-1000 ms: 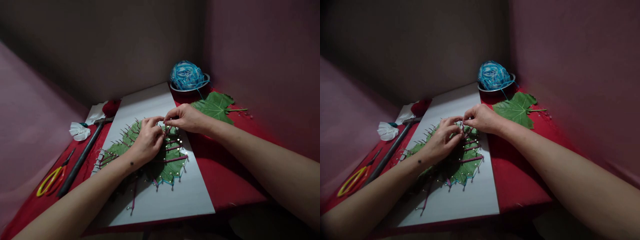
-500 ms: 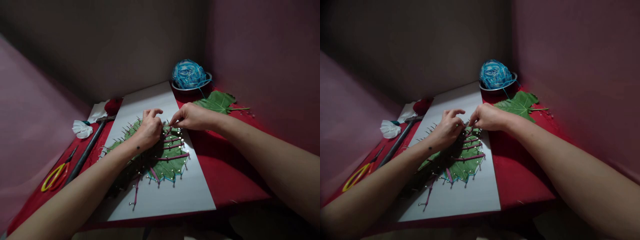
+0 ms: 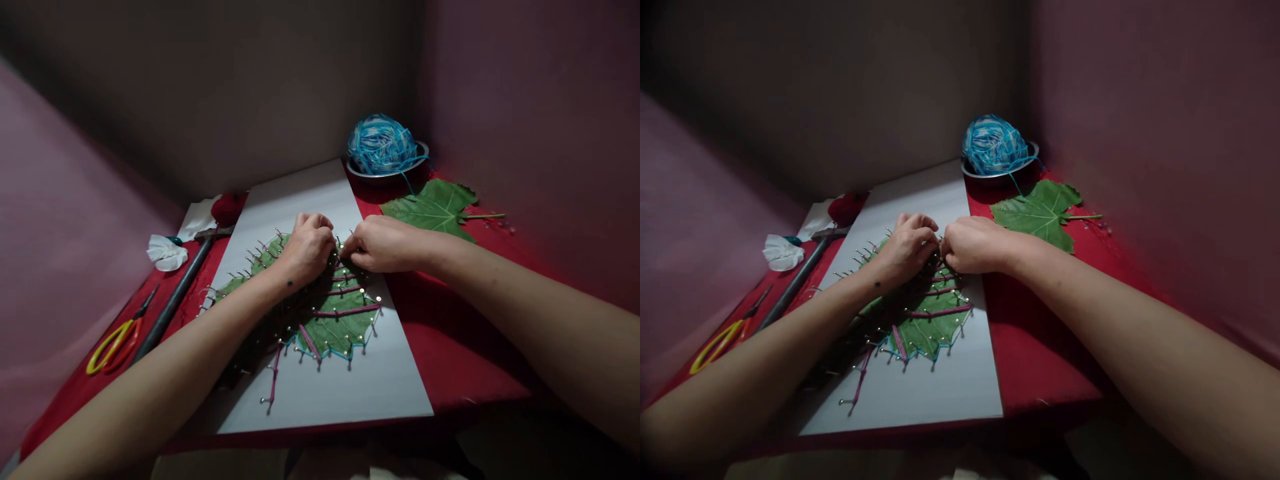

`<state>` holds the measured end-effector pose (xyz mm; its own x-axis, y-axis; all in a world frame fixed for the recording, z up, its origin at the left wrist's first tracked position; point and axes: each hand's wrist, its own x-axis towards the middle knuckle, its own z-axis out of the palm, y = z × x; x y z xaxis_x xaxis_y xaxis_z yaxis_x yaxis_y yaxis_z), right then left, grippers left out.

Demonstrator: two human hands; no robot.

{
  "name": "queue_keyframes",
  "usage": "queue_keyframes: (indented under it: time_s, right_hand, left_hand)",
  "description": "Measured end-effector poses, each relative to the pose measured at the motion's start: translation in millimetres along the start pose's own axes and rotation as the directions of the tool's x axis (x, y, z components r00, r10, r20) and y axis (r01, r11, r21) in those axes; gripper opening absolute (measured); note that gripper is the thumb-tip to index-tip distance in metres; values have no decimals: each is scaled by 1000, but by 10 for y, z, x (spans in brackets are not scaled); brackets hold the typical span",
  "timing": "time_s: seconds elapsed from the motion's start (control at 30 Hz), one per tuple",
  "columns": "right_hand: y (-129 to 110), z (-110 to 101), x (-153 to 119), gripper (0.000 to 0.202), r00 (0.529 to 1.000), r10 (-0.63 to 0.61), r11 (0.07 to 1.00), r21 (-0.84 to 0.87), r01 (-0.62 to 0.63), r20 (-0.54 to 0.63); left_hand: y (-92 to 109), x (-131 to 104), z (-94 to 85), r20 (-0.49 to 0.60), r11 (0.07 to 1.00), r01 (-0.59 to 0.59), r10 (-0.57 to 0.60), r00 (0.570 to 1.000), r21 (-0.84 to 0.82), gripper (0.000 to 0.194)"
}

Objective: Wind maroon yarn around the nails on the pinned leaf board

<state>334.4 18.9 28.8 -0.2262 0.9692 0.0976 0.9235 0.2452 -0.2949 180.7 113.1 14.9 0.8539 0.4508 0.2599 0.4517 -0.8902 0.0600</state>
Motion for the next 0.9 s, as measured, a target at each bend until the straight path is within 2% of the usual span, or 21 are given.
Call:
queue_keyframes:
  time_s: [0.1,0.3,0.47,0.63,0.9]
  right_hand:
    - [-11,-19,31,34,1000,-4,1000,-4,4,30]
    - [-88,-45,42,33,997,56,989,-137,-50,45]
    - [-49,-27,-15,34,999,39,999,-24,-38,17]
    - [-86,-60,-75,35,993,110,994,-21,-111,-34]
    - [-271,-151,-162,25,985,169,984,51,-170,25]
  left_hand:
    - [-8,14,19,14,1000,-23,23,1000,-8,20]
    - [-29,42,38,34,997,-71,71,997,6,19]
    - [-43,47,35,37,998,-52,53,998,-24,19]
    - [-32,54,37,31,997,-55,57,998,-62,19]
    - [-47,54,-61,157,981,-168,182,971,-97,21]
